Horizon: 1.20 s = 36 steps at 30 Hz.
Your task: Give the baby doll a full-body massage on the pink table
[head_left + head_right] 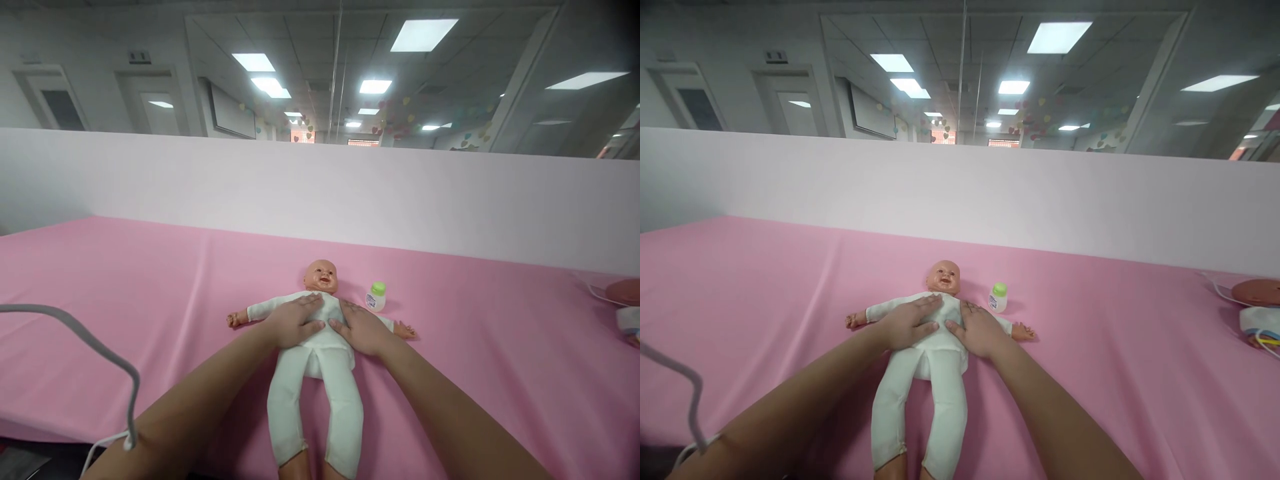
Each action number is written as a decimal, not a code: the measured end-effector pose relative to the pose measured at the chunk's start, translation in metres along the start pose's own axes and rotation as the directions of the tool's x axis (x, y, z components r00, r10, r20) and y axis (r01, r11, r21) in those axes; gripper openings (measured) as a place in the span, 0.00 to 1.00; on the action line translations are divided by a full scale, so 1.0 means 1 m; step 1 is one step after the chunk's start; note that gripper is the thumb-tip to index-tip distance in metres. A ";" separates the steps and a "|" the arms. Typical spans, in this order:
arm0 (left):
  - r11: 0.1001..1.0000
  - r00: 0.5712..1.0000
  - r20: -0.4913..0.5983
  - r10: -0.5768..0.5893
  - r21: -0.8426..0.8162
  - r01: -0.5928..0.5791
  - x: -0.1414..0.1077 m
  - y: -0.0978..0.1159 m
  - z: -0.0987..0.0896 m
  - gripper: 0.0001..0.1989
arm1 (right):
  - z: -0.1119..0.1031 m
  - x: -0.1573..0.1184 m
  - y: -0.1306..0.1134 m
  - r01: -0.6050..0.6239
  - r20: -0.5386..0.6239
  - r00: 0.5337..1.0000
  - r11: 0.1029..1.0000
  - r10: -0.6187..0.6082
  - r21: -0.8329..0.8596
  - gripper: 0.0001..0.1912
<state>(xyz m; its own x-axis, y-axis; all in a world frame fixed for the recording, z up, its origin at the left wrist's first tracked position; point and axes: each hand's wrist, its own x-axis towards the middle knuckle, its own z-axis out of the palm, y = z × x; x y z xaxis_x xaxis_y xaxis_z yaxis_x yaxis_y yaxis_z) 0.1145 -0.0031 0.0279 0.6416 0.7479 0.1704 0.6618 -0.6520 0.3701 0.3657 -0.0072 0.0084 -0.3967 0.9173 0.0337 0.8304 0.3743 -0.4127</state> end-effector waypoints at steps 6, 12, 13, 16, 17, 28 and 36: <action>0.985 0.985 -0.047 -0.167 0.038 0.169 0.008 -0.009 0.005 0.43 | -0.018 -0.009 -0.005 -0.020 0.038 0.999 0.999 0.019 0.029 0.38; 0.970 0.968 -0.080 -0.239 0.029 0.242 0.004 -0.026 0.012 0.42 | -0.026 -0.020 -0.014 -0.050 0.023 0.998 0.999 0.051 -0.021 0.37; 0.969 0.967 -0.089 -0.241 0.028 0.244 0.003 -0.028 0.014 0.41 | -0.028 -0.025 -0.018 -0.045 0.014 0.999 0.998 0.045 -0.041 0.39; 0.968 0.964 -0.106 -0.243 0.033 0.248 0.003 -0.029 0.017 0.38 | -0.037 -0.046 -0.032 0.035 0.061 0.998 0.999 -0.032 -0.038 0.42; 0.968 0.965 -0.104 -0.242 0.036 0.246 0.003 -0.029 0.018 0.38 | -0.041 -0.054 -0.039 0.089 0.106 0.990 0.996 -0.089 -0.003 0.41; 0.979 0.980 -0.066 -0.188 0.065 0.192 0.001 -0.032 0.019 0.38 | -0.027 -0.035 -0.050 0.308 0.238 0.913 0.942 -0.331 0.131 0.51; 0.976 0.980 -0.021 -0.198 0.084 0.199 0.002 -0.030 0.016 0.40 | -0.008 0.001 -0.014 0.113 0.009 0.994 0.993 -0.113 0.019 0.47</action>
<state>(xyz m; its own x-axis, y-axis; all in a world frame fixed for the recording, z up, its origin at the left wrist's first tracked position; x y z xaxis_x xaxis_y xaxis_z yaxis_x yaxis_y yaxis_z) 0.1023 0.0160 0.0024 0.4893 0.8648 0.1130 0.8067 -0.4980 0.3181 0.3572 -0.0105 0.0210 -0.4913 0.8680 0.0723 0.7729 0.4727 -0.4233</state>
